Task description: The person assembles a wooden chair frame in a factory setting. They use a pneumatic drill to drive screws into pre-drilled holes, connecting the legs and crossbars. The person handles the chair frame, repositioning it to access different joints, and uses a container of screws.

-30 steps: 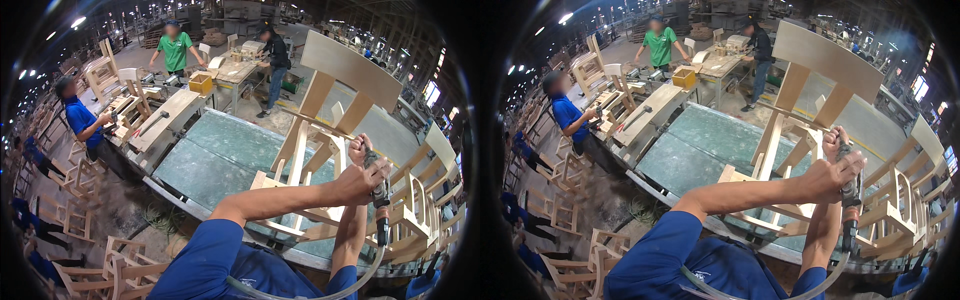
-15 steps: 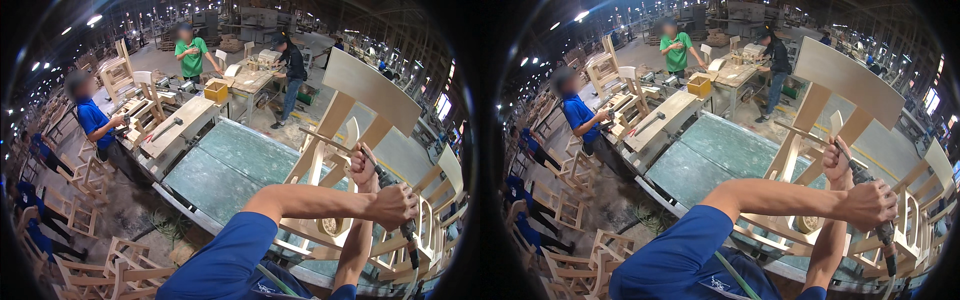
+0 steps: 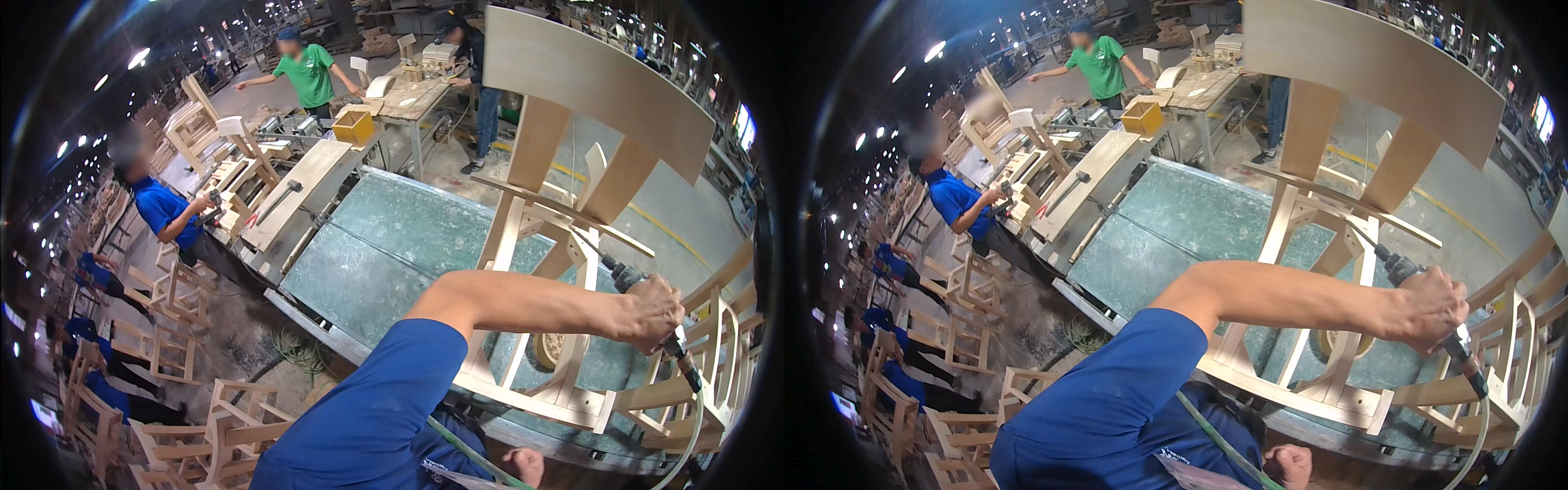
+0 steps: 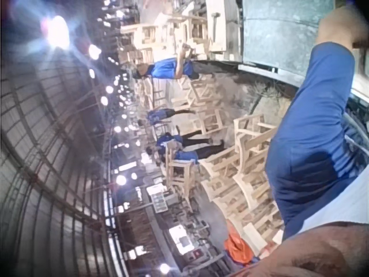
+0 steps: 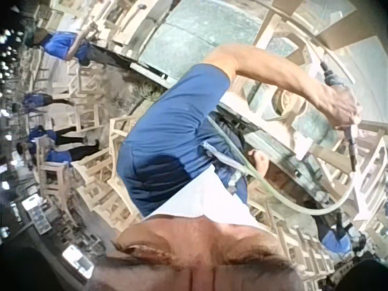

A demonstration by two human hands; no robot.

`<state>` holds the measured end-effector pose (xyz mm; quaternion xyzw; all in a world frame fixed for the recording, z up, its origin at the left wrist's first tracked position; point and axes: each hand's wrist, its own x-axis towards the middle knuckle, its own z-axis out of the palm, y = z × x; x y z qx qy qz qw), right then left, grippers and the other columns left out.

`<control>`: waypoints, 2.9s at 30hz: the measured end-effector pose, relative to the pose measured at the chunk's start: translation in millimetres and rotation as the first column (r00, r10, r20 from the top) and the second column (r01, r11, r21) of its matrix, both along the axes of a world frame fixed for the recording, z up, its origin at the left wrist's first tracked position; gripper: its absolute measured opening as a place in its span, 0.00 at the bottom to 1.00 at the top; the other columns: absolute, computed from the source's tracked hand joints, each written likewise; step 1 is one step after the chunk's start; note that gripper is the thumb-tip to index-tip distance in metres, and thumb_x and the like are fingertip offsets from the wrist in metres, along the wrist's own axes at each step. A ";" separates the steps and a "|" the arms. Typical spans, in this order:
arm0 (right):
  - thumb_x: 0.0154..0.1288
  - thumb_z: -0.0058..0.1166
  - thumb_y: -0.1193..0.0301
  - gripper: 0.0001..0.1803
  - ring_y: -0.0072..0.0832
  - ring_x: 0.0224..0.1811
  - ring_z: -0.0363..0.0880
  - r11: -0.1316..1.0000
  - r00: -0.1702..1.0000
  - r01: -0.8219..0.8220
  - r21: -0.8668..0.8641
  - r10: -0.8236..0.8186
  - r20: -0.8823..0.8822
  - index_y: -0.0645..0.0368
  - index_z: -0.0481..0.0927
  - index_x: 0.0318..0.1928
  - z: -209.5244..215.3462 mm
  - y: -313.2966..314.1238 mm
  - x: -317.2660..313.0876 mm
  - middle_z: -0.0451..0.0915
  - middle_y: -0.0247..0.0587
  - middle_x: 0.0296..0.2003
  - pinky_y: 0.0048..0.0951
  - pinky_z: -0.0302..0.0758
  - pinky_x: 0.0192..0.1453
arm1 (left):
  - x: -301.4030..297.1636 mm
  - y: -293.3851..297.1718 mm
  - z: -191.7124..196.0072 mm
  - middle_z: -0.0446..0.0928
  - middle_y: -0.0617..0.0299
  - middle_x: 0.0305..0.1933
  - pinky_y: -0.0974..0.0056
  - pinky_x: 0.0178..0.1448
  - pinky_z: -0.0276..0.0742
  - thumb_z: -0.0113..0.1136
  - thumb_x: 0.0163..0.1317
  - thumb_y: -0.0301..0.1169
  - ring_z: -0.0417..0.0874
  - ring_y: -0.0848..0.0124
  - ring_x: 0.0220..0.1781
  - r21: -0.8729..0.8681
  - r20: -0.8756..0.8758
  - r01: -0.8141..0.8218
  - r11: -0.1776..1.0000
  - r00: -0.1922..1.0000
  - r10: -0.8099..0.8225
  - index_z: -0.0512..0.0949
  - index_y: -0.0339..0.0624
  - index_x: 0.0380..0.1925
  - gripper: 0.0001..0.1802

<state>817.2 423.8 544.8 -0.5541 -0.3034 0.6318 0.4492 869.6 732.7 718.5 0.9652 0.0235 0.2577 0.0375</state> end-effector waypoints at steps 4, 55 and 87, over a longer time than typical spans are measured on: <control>0.68 0.60 0.63 0.16 0.18 0.14 0.62 0.948 0.935 0.194 -0.252 -0.256 -0.245 0.66 0.81 0.33 -53.7 33.4 -23.5 0.70 0.31 0.16 0.23 0.57 0.18 | 3.8 22.2 -35.4 0.80 0.46 0.37 0.55 0.39 0.80 0.70 0.41 0.41 0.85 0.56 0.36 -0.092 -0.124 -0.039 0.995 0.992 0.027 0.81 0.34 0.34 0.24; 0.77 0.44 0.48 0.25 0.36 0.28 0.79 0.925 -0.059 0.338 0.171 0.203 -0.977 0.58 0.81 0.46 -81.0 450.6 -77.4 0.81 0.44 0.30 0.35 0.79 0.32 | 11.6 76.2 -80.0 0.78 0.50 0.30 0.52 0.33 0.82 0.70 0.42 0.32 0.84 0.53 0.30 -0.031 -0.072 -0.215 0.976 0.975 0.212 0.75 0.36 0.29 0.16; 0.77 0.47 0.51 0.20 0.22 0.24 0.73 0.962 0.087 0.256 0.093 0.073 -0.994 0.55 0.79 0.45 -84.1 413.4 -72.7 0.77 0.31 0.26 0.26 0.71 0.27 | -11.8 80.3 -78.9 0.80 0.44 0.35 0.50 0.38 0.84 0.67 0.46 0.36 0.86 0.50 0.34 -0.110 -0.180 -0.267 0.957 0.953 0.245 0.77 0.33 0.31 0.18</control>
